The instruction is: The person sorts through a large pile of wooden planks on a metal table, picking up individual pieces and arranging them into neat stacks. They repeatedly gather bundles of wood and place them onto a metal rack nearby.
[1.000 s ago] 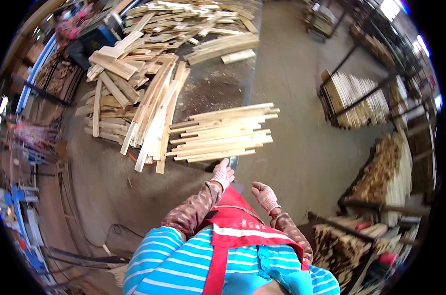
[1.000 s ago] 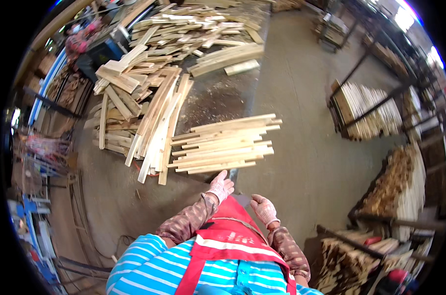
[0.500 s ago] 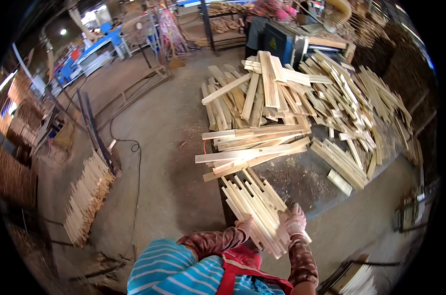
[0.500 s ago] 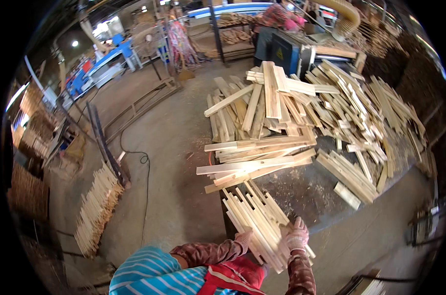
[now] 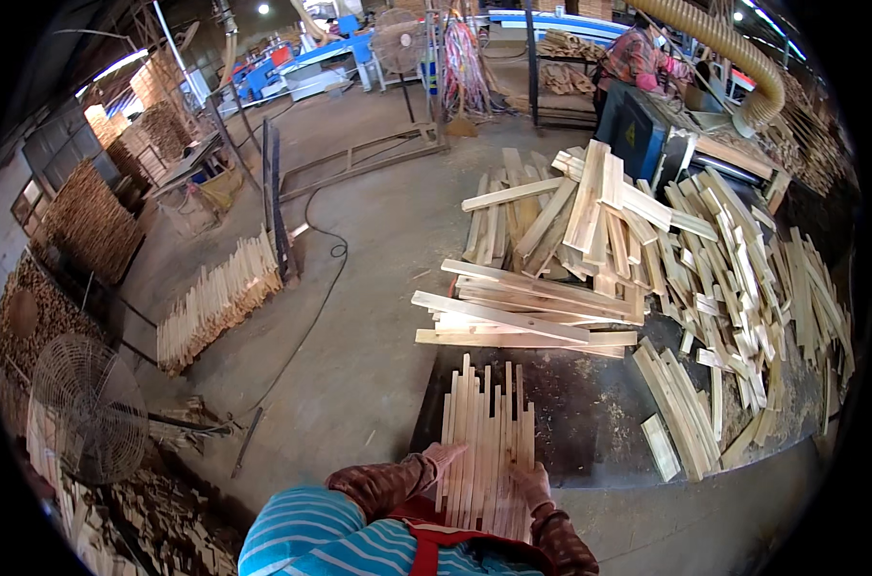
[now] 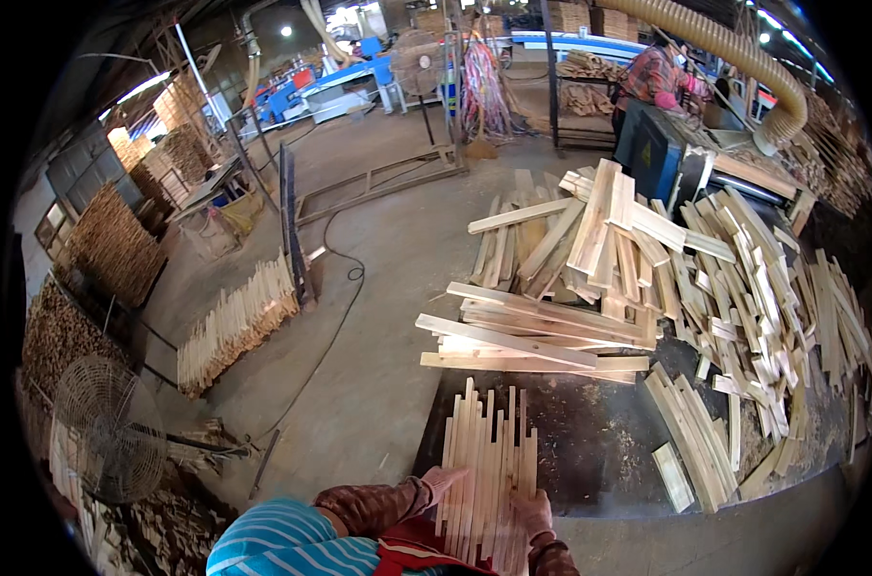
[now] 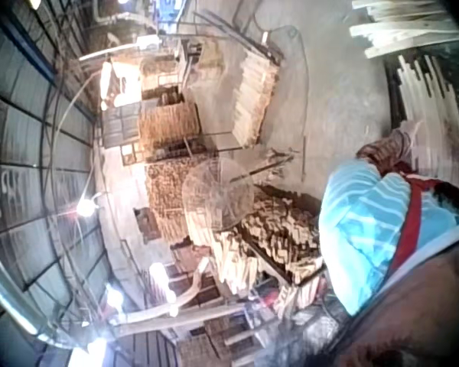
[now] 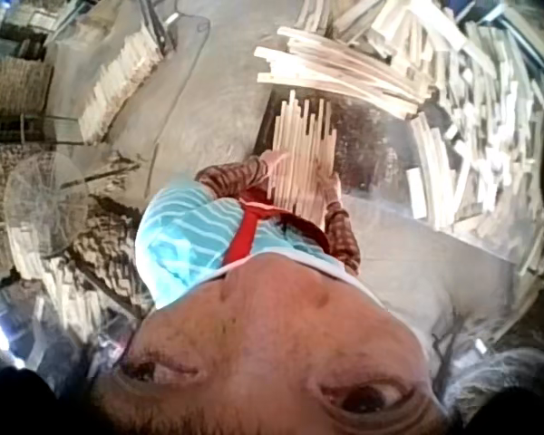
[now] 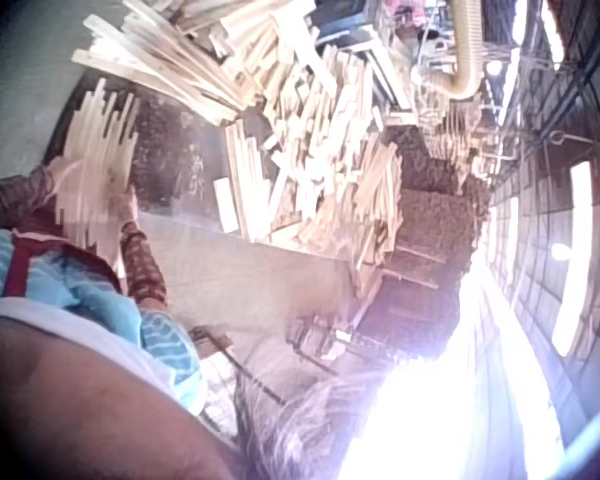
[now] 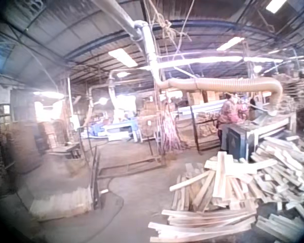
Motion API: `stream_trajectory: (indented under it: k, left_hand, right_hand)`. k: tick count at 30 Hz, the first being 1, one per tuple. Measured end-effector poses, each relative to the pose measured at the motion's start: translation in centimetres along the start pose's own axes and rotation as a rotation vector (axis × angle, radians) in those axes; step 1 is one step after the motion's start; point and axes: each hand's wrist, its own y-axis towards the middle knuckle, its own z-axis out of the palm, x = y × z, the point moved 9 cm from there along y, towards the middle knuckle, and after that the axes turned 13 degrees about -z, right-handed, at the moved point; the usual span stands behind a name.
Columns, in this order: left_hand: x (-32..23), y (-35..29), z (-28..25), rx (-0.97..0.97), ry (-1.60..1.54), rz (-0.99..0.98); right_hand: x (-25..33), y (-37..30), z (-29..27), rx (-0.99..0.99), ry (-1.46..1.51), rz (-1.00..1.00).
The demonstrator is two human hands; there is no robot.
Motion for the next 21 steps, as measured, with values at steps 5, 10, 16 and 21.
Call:
stream_trajectory:
  k: [5, 10, 16, 21]
  left_hand:
    - [1.6, -0.6, -0.5, 0.036, 0.186, 0.271]
    - [0.0, -6.0, -2.3, 0.168, -0.298, 0.086]
    - [-2.1, -8.5, -11.4, 0.118, -0.549, 0.242]
    - [-1.5, -6.7, -25.7, -0.371, -0.466, 0.199]
  right_hand:
    - [0.6, -1.3, 1.8, 0.1, 0.085, 0.065]
    - [1.5, -0.4, 4.7, 0.184, 0.136, 0.019]
    - [8.0, 3.2, 13.3, 0.3, -0.097, -0.184]
    - [17.8, 4.1, 26.3, 0.409, -0.077, -0.287]
